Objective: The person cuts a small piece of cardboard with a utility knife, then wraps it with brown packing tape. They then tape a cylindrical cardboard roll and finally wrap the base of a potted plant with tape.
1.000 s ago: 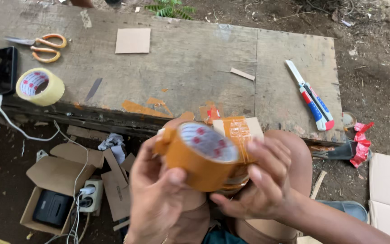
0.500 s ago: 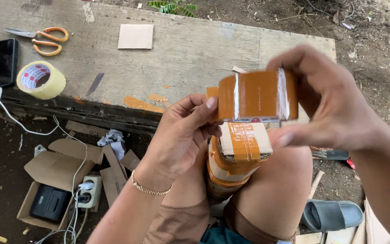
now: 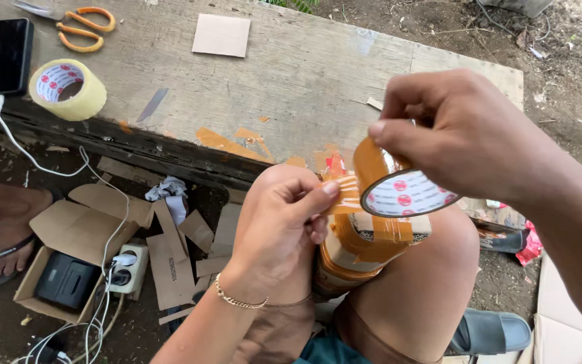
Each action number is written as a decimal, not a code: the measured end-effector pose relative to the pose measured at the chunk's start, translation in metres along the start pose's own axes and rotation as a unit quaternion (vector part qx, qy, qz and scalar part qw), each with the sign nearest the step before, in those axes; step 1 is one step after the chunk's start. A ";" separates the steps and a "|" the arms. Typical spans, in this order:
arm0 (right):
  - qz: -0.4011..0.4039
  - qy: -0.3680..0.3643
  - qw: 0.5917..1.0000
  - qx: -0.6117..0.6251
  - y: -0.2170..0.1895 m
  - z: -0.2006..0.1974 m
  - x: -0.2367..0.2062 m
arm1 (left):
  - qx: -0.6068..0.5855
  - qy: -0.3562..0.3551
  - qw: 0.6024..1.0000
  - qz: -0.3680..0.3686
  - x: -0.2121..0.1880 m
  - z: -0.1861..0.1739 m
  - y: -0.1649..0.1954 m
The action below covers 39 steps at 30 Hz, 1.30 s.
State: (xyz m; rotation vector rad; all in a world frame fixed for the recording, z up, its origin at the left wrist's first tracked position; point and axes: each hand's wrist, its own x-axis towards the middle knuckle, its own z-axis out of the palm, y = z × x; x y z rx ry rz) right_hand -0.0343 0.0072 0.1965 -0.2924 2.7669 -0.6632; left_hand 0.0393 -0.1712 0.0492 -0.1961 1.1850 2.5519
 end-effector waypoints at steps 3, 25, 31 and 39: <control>-0.016 -0.016 0.996 -0.082 -0.016 0.003 0.003 | -0.008 0.018 0.999 -0.027 0.003 -0.015 -0.015; -0.009 -0.006 0.994 -0.107 -0.010 0.010 0.009 | 0.397 0.231 0.877 0.140 0.002 -0.001 -0.034; -0.005 -0.021 0.997 -0.067 -0.017 0.006 0.009 | 0.317 -0.110 0.865 0.372 0.020 0.013 -0.052; 0.012 -0.088 0.981 0.172 0.028 0.017 0.000 | 0.303 -0.064 0.878 0.366 0.010 0.001 -0.068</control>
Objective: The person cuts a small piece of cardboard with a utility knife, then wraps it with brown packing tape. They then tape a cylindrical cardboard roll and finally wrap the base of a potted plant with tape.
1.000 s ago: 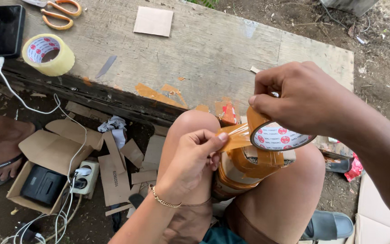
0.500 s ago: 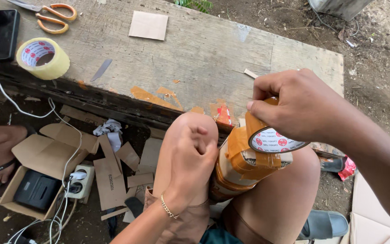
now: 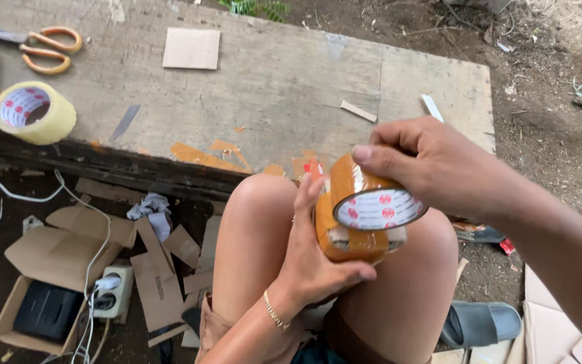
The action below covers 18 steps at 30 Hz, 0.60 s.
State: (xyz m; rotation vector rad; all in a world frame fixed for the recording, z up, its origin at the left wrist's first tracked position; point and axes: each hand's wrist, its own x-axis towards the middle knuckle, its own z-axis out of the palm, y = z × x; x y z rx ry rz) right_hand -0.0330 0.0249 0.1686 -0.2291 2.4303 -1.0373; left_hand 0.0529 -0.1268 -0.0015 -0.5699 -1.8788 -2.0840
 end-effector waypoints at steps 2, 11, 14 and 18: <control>-0.025 -0.007 0.998 0.051 0.012 0.002 -0.004 | 0.074 0.002 0.995 0.067 0.004 -0.007 0.004; 0.087 -0.042 0.981 0.170 0.008 0.001 -0.018 | -0.076 -0.120 0.985 -0.096 0.018 -0.013 0.021; 0.180 -0.013 0.983 0.027 0.025 -0.019 -0.030 | 0.028 -0.107 0.993 -0.040 0.013 -0.019 0.021; 0.120 -0.038 0.990 0.060 0.061 -0.019 -0.038 | 0.040 -0.109 0.993 -0.020 0.003 -0.020 0.019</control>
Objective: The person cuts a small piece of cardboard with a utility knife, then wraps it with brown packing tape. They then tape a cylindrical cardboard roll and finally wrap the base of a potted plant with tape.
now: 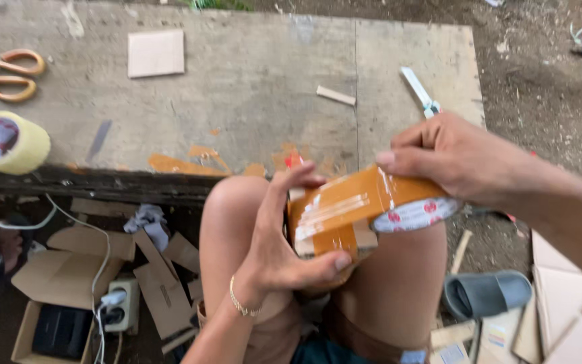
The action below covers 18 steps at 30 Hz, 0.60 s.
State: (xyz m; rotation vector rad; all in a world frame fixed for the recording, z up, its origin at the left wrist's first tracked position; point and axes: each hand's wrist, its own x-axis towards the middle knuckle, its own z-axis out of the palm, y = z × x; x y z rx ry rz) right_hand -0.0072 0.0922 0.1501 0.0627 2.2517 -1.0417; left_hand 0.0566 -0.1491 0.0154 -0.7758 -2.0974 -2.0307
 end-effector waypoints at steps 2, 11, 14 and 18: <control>-0.038 -0.011 0.999 0.008 0.013 -0.005 0.006 | 0.013 0.003 1.000 0.007 -0.001 0.000 -0.002; -0.025 -0.040 0.997 0.067 0.088 0.013 0.020 | 0.015 0.002 1.000 0.009 -0.011 -0.008 0.001; -0.056 -0.067 0.983 0.158 0.115 0.034 0.027 | 0.013 -0.012 1.000 -0.009 -0.016 -0.007 0.000; -0.109 -0.080 0.977 0.163 0.134 0.046 0.042 | -0.046 0.042 0.997 -0.045 -0.025 -0.005 -0.002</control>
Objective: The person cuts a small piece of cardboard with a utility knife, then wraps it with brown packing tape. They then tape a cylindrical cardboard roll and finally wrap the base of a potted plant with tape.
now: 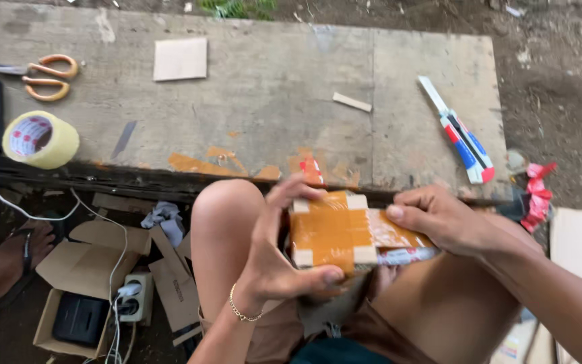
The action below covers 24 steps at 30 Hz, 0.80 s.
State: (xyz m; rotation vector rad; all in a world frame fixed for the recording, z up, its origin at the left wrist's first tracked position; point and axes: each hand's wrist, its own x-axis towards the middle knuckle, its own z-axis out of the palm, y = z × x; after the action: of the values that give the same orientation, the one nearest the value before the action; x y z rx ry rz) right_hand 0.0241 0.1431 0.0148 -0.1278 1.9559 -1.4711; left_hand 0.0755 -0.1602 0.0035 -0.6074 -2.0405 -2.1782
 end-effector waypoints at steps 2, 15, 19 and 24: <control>0.006 0.040 0.999 0.021 0.007 0.000 -0.001 | 0.025 0.070 0.997 -0.001 -0.006 0.006 -0.001; -0.141 -0.140 0.818 0.540 0.005 0.116 -0.056 | 0.271 0.189 0.944 -0.026 -0.037 0.040 -0.039; -0.210 0.062 0.967 0.127 0.010 0.134 -0.067 | 0.152 0.047 0.987 0.010 -0.017 0.018 -0.020; -0.084 0.076 0.975 0.191 0.011 0.146 -0.060 | -0.077 -0.008 0.987 -0.143 -0.001 0.022 -0.018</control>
State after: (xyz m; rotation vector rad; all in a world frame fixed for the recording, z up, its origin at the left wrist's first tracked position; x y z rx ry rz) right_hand 0.1565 0.0555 0.0127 -0.0101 1.7723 -1.9930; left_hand 0.0756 -0.1368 -0.0137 -0.3641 -2.0942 -2.5138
